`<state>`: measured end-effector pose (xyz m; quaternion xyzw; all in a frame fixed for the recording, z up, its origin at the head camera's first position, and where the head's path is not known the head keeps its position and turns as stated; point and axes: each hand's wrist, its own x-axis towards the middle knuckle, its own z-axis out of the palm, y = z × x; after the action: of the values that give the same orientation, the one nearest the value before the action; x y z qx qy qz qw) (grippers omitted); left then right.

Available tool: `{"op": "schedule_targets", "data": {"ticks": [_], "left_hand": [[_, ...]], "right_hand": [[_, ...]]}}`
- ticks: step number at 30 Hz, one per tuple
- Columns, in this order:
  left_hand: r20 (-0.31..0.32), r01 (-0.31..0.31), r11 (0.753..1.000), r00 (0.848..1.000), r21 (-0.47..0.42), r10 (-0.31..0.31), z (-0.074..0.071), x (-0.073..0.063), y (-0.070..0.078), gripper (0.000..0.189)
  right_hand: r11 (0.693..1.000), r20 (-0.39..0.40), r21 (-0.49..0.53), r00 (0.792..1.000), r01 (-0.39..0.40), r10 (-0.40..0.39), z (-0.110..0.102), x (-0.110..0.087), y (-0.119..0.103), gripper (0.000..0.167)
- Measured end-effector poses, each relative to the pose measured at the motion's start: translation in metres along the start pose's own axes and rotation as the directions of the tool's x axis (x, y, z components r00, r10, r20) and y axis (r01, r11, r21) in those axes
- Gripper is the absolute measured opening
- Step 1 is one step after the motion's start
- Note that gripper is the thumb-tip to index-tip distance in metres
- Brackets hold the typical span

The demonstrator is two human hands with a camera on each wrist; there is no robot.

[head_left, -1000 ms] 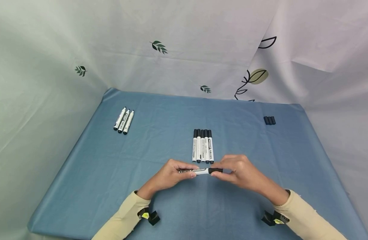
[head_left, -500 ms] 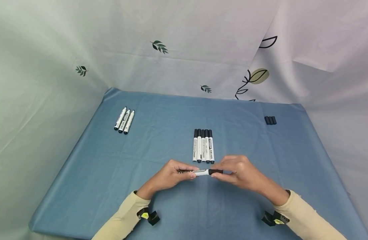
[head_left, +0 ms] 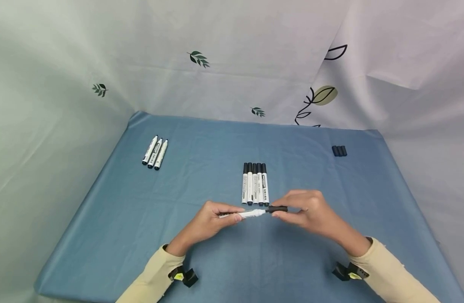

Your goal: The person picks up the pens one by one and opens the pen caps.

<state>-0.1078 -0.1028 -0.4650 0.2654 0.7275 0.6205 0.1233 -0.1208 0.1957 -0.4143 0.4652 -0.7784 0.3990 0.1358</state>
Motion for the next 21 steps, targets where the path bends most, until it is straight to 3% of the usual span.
{"op": "schedule_targets", "data": {"ticks": [7, 17, 21], "left_hand": [[-0.041, 0.021, 1.000, 0.999, 0.001, -0.021, -0.001, 0.001, 0.000, 0.022], [-0.135, 0.035, 0.999, 0.990, 0.016, -0.032, -0.002, 0.003, -0.003, 0.019], [-0.180, 0.048, 0.999, 0.983, 0.006, -0.047, -0.004, 0.003, -0.004, 0.019]], "right_hand": [[0.995, -0.092, -0.051, 0.992, 0.083, -0.087, -0.006, 0.002, 0.003, 0.023], [0.995, -0.218, -0.100, 0.976, 0.004, -0.026, -0.013, 0.000, 0.010, 0.028], [0.990, -0.259, -0.121, 0.965, -0.079, 0.045, -0.020, -0.001, 0.009, 0.016]]}}
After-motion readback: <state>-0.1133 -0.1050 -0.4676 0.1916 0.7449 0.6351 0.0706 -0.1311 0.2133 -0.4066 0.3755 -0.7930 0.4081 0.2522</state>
